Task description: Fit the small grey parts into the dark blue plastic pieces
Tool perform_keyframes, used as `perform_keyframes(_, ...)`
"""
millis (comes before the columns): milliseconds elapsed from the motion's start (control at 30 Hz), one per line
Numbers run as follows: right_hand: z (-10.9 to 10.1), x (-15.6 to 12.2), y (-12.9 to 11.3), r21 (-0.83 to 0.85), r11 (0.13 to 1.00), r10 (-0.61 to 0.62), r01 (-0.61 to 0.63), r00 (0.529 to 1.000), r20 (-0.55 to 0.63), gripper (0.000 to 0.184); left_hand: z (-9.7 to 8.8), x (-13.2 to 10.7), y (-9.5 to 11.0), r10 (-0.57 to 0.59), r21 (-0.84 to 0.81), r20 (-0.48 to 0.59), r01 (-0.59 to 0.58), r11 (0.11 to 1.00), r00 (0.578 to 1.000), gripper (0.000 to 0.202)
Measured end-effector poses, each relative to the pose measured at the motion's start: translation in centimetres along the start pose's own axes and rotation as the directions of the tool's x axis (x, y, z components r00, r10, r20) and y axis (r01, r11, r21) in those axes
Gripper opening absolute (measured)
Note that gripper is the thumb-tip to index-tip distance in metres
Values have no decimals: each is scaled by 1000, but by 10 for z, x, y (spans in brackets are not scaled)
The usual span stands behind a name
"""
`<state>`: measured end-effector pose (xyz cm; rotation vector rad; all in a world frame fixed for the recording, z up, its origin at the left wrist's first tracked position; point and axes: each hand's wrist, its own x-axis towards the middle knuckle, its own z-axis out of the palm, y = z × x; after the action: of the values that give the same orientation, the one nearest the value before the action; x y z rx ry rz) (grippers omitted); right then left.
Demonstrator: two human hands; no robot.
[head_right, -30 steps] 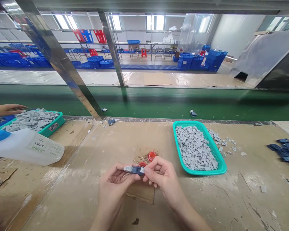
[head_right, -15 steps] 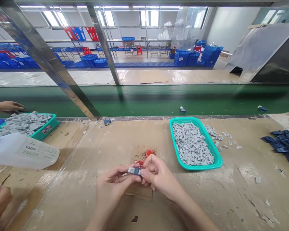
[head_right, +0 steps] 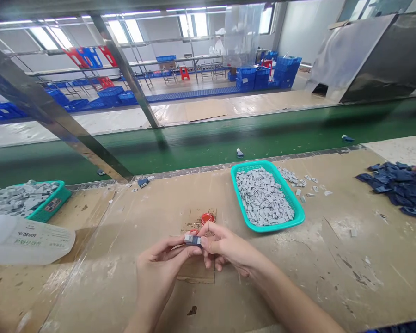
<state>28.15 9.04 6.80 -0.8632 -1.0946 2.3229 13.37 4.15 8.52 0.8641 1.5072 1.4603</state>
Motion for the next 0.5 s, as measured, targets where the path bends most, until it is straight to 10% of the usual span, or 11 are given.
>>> perform_keyframes(267, 1, 3, -3, 52, 996, -72, 69, 996, 55, 43, -5, 3, 2, 109, 65, -22, -107, 992, 994, 20)
perform_keyframes(500, 10, -3, -12, -242, 936, -283, 256, 955, -84, 30, -2, 15, 7, -10, 45, 221, 0, 999, 975, 34)
